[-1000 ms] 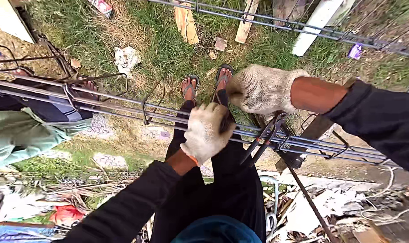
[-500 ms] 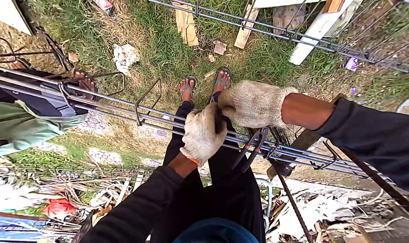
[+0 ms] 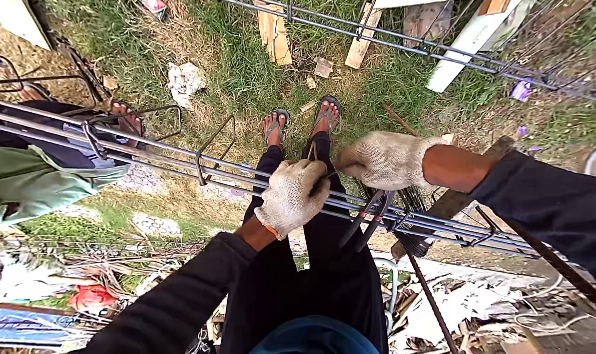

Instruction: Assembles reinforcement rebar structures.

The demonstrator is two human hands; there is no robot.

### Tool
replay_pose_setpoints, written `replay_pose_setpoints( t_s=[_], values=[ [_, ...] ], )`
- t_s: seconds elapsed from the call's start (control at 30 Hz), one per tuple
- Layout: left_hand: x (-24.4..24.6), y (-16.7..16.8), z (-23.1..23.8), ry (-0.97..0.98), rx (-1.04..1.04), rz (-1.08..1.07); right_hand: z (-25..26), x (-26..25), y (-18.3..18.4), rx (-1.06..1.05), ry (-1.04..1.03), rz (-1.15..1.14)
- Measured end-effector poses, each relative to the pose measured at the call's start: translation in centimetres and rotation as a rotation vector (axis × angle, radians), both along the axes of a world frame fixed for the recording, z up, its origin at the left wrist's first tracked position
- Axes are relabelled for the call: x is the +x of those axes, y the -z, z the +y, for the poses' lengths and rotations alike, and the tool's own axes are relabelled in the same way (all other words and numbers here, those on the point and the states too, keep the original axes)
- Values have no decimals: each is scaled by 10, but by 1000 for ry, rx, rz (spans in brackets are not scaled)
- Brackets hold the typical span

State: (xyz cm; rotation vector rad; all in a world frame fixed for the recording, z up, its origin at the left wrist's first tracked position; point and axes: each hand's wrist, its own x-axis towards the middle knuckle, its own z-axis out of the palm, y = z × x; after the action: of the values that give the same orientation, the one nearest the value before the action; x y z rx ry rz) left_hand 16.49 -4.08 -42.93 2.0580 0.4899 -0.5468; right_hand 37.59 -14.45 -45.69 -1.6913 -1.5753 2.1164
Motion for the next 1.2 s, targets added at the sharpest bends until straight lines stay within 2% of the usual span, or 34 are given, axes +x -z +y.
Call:
replay_pose_setpoints(
  t_s=[0.13, 0.23, 0.33, 0.47, 0.57, 0.67, 0.8, 0.9, 1.0, 1.1, 1.2],
  values=[
    [6, 6, 26, 197, -211, -24, 4, -3, -15, -48, -65, -102],
    [5, 28, 39, 292, -299, -73, 7, -5, -17, 8, -138, -172],
    [7, 36, 47, 295, -390, -26, 1, -8, -12, 34, -226, -192],
    [1, 40, 47, 262, -351, -32, -7, -14, -5, 32, -344, -181],
    [8, 42, 52, 261, -405, 33, -5, -13, -23, 104, -404, -171],
    [25, 55, 57, 338, -512, 83, -5, -14, -48, 108, -391, -164],
    [45, 67, 63, 454, -595, 153, 10, -30, -71, -19, -266, -120],
    [55, 72, 60, 549, -619, 91, 15, -39, -68, -20, -100, -35],
    [42, 61, 61, 482, -512, 48, 12, -37, -66, 29, 5, -29],
    [14, 33, 51, 349, -124, 43, 9, -34, -70, 41, -23, -48],
    [-9, -4, 23, 214, 44, 79, 17, -37, -77, 9, -75, -88]
  ],
)
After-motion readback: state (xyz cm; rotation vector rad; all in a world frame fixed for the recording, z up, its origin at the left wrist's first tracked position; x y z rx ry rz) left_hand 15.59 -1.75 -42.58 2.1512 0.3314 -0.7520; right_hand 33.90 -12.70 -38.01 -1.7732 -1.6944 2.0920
